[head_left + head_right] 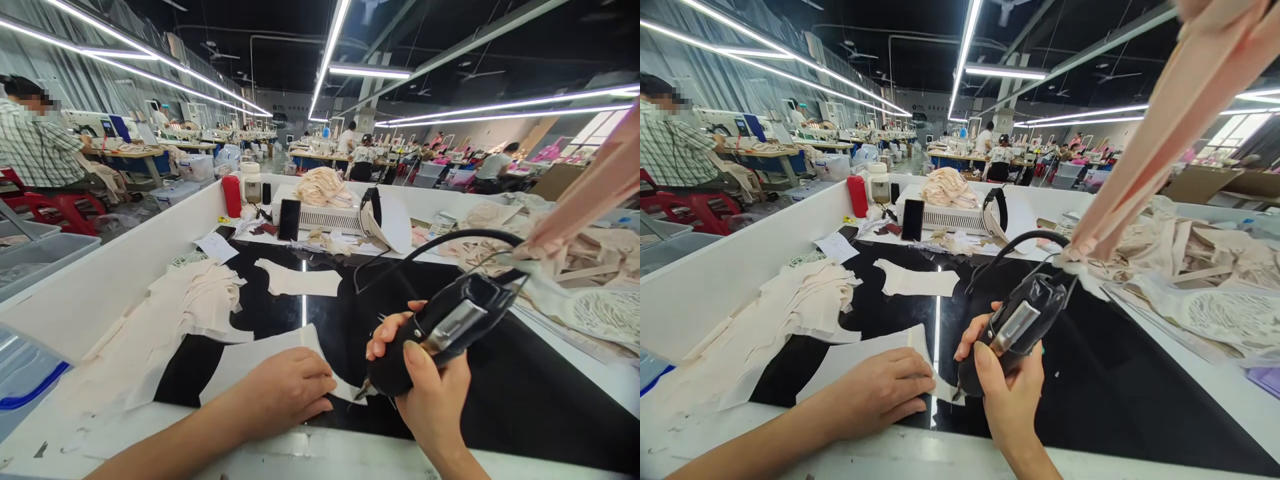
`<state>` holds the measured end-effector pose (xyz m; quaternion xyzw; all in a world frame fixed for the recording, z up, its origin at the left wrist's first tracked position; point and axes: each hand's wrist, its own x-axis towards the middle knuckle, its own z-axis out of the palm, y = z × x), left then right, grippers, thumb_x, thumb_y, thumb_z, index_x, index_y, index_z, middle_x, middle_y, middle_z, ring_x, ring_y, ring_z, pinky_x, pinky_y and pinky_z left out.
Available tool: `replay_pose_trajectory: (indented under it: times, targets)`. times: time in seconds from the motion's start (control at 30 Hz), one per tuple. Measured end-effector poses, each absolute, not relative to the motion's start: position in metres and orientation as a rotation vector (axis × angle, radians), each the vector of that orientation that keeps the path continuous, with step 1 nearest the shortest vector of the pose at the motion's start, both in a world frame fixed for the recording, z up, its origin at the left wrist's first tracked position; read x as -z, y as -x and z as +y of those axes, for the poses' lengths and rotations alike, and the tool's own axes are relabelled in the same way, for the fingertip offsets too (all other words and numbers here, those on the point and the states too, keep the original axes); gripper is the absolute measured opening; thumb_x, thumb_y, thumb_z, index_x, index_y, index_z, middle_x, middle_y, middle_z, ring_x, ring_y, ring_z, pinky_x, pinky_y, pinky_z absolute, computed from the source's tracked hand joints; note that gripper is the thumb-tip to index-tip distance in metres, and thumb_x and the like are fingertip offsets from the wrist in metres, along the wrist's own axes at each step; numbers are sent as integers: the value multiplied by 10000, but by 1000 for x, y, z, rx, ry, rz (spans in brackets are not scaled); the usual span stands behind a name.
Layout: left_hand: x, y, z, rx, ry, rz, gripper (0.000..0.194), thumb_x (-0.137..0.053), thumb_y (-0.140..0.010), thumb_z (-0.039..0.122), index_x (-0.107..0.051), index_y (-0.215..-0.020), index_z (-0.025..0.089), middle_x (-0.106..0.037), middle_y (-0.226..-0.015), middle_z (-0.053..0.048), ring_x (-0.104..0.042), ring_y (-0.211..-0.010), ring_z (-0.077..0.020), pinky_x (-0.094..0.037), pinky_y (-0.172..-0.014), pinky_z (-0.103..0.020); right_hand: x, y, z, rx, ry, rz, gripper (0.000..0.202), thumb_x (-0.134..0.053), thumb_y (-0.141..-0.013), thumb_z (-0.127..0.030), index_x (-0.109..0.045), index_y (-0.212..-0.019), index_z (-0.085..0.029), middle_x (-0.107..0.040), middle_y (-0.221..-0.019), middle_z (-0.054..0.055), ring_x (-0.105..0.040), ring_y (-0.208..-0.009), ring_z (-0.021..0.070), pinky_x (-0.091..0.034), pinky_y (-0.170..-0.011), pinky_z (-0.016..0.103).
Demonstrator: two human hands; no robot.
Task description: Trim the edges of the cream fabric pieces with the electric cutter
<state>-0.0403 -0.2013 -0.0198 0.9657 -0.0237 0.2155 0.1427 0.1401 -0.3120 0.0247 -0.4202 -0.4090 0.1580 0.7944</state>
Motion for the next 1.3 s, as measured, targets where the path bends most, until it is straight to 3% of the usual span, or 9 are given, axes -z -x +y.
replay_pose_trajectory:
  times: [0.23,0.53,0.93,1.1,1.2,1.3]
  targets:
    - [20,44,-181,-642,-2763,91,256,-487,-1124,223,-730,-1061,174,-746,-1088,-64,-703,-1003,-211,-580,-911,-332,-21,-162,-306,-262,980,-847,317,-777,-931,-347,-610,-1198,-306,-676,-829,-25,-651,-620,150,-594,-578,316]
    - [22,43,-187,-547,-2764,215,228,-522,-1088,159,-745,-1126,190,-731,-1127,-62,-684,-1010,-221,-576,-904,-347,-23,-182,-286,-202,963,-836,332,-793,-906,-374,-591,-1155,-285,-676,-807,-48,-634,-592,133,-584,-562,292]
    - [-8,37,-206,-203,-2778,373,247,-562,-1014,99,-704,-833,188,-661,-912,-5,-667,-738,-141,-497,-679,-247,-33,-176,-277,-235,915,-851,317,-787,-907,-364,-561,-1110,-272,-682,-821,-53,-628,-600,131,-584,-568,295]
    - [-15,26,-189,-232,-2844,296,126,-639,-986,86,-707,-1024,185,-711,-1068,-45,-708,-988,-230,-563,-857,-320,-37,-174,-283,-252,904,-863,315,-794,-911,-385,-573,-1107,-273,-673,-807,-61,-617,-591,129,-577,-559,295]
    - [-18,17,-180,-280,-2794,121,283,-736,-964,112,-649,-1225,179,-714,-1236,-78,-666,-1214,-263,-537,-1066,-393,-36,-176,-286,-265,901,-856,321,-803,-905,-397,-583,-1105,-275,-672,-810,-64,-618,-598,129,-577,-568,295]
    - [-20,7,-172,-230,-2710,22,439,-803,-943,163,-600,-1333,169,-678,-1362,-116,-597,-1371,-279,-486,-1170,-423,-35,-178,-288,-271,888,-848,330,-808,-903,-387,-589,-1124,-276,-672,-806,-66,-618,-602,131,-575,-568,296]
